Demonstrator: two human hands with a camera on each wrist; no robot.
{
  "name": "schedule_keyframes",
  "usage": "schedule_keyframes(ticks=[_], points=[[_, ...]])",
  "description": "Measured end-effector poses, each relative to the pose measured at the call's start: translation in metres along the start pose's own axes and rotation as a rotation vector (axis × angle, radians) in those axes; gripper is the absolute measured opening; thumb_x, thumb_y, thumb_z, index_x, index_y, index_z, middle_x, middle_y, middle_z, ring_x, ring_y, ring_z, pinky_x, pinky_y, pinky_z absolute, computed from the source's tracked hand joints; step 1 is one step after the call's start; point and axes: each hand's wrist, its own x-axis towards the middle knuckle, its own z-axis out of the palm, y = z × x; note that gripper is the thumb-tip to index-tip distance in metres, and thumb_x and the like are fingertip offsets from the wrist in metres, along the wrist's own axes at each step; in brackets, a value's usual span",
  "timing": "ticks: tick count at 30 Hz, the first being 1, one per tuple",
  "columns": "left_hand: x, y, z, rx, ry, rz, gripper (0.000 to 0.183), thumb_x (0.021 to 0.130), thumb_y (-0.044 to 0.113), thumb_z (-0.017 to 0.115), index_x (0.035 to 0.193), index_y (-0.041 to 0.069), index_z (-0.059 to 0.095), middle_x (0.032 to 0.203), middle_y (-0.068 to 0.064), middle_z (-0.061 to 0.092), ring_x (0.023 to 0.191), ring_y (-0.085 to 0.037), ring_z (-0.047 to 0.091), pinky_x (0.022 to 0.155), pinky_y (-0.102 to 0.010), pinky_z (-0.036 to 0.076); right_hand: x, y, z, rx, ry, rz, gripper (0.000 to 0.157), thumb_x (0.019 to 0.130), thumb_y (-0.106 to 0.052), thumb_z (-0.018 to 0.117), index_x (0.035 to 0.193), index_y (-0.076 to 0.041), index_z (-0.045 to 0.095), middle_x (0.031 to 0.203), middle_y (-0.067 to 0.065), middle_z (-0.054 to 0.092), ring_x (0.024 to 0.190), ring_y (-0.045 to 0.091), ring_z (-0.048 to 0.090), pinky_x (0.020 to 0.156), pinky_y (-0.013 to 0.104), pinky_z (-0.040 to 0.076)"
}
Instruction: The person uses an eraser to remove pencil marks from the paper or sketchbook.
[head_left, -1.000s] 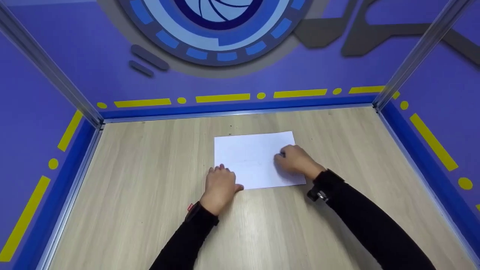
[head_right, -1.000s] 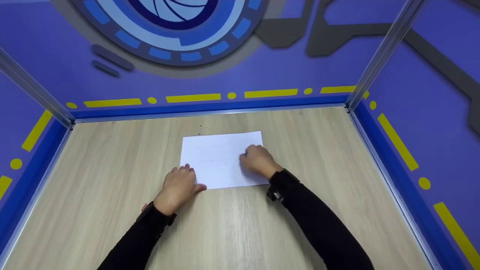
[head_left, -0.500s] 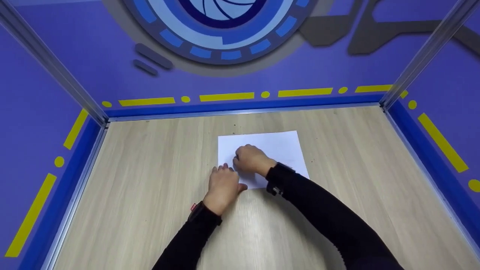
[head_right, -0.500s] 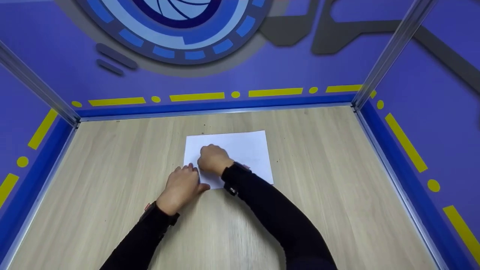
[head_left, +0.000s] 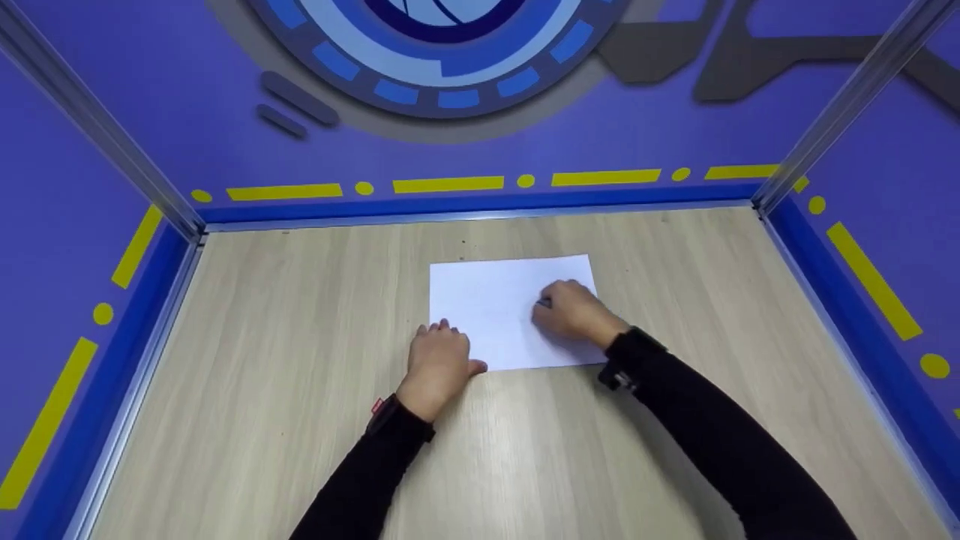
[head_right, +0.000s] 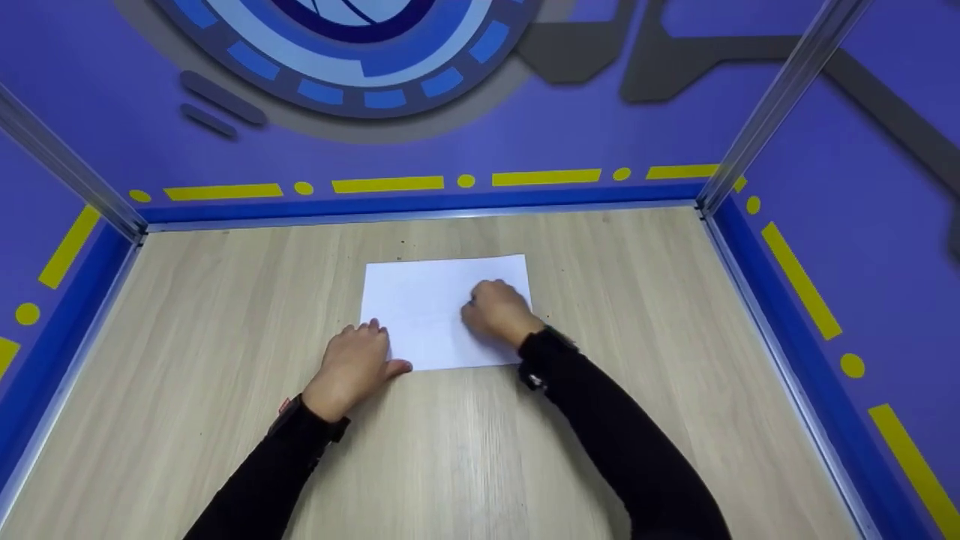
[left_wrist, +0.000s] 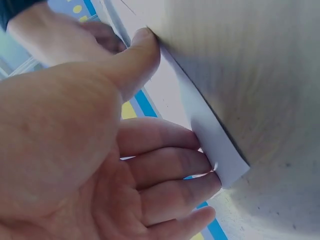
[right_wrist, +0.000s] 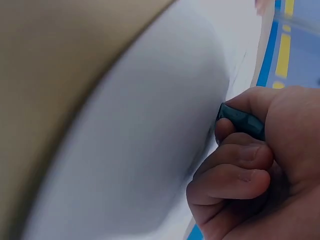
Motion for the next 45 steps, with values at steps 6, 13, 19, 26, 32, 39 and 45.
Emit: schedule_keyframes(ticks=[6, 13, 19, 26, 32, 39, 45], points=[[0.000, -0.005, -0.002, -0.033, -0.014, 0.005, 0.065, 0.095, 0.063, 0.078, 0.118, 0.002, 0.082, 0.124, -0.018, 0.078, 0.121, -0.033, 0.074, 0.104, -0.049, 0.058, -0.015, 0.035, -0.013, 0.027, 0.036, 0.065, 0.030, 0.098, -0.022, 0.061, 0.071, -0.013, 0.053, 0.076, 0.004, 0.050, 0.075, 0.024, 0.053, 0.067, 0.036, 0.039], [0.001, -0.013, -0.004, -0.119, 0.016, 0.033, 0.062, 0.095, 0.057, 0.082, 0.110, -0.003, 0.082, 0.124, -0.024, 0.080, 0.105, -0.039, 0.077, 0.095, -0.050, 0.062, -0.019, 0.038, -0.015, 0.023, 0.033, 0.081, 0.033, 0.100, -0.024, 0.060, 0.109, 0.002, 0.080, 0.113, 0.019, 0.074, 0.103, 0.032, 0.065, 0.095, 0.049, 0.056], [0.002, -0.026, -0.009, -0.269, 0.016, 0.057, 0.056, 0.097, 0.052, 0.082, 0.103, -0.004, 0.081, 0.115, -0.025, 0.082, 0.099, -0.041, 0.077, 0.100, -0.053, 0.059, -0.022, 0.035, -0.014, -0.013, 0.018, 0.111, 0.034, 0.104, -0.026, 0.060, 0.111, 0.003, 0.078, 0.105, 0.015, 0.072, 0.094, 0.030, 0.062, 0.085, 0.046, 0.053], [0.006, -0.033, -0.015, -0.344, 0.161, -0.017, 0.045, 0.097, 0.048, 0.084, 0.085, 0.006, 0.076, 0.069, -0.001, 0.057, 0.063, -0.017, 0.044, 0.055, -0.035, 0.039, -0.024, 0.025, -0.017, -0.046, 0.044, 0.132, 0.031, 0.104, -0.029, 0.061, 0.083, -0.007, 0.063, 0.083, 0.006, 0.055, 0.077, 0.025, 0.053, 0.068, 0.037, 0.040], [0.009, -0.038, -0.016, -0.329, 0.190, -0.037, 0.042, 0.095, 0.045, 0.087, 0.082, 0.007, 0.074, 0.069, 0.001, 0.053, 0.063, -0.016, 0.041, 0.053, -0.034, 0.036, -0.015, -0.014, -0.010, 0.032, 0.029, 0.005, 0.046, 0.106, -0.031, 0.063, 0.069, -0.018, 0.039, 0.069, -0.003, 0.036, 0.067, 0.019, 0.045, 0.065, 0.034, 0.038], [0.009, -0.037, -0.010, -0.254, 0.137, -0.010, 0.059, 0.091, 0.050, 0.089, 0.119, 0.000, 0.080, 0.121, -0.019, 0.080, 0.105, -0.034, 0.076, 0.087, -0.049, 0.063, 0.008, -0.073, 0.011, 0.012, -0.091, -0.068, 0.039, 0.107, -0.033, 0.063, 0.074, -0.014, 0.060, 0.073, 0.000, 0.056, 0.075, 0.020, 0.056, 0.078, 0.040, 0.051], [0.010, -0.030, -0.002, -0.255, 0.054, 0.006, 0.087, 0.088, 0.055, 0.090, 0.146, -0.006, 0.067, 0.152, -0.025, 0.066, 0.131, -0.043, 0.067, 0.109, -0.053, 0.057, 0.030, -0.106, 0.028, -0.029, -0.150, -0.055, 0.035, 0.107, -0.032, 0.062, 0.096, -0.004, 0.079, 0.088, 0.009, 0.073, 0.082, 0.025, 0.063, 0.086, 0.043, 0.057]])
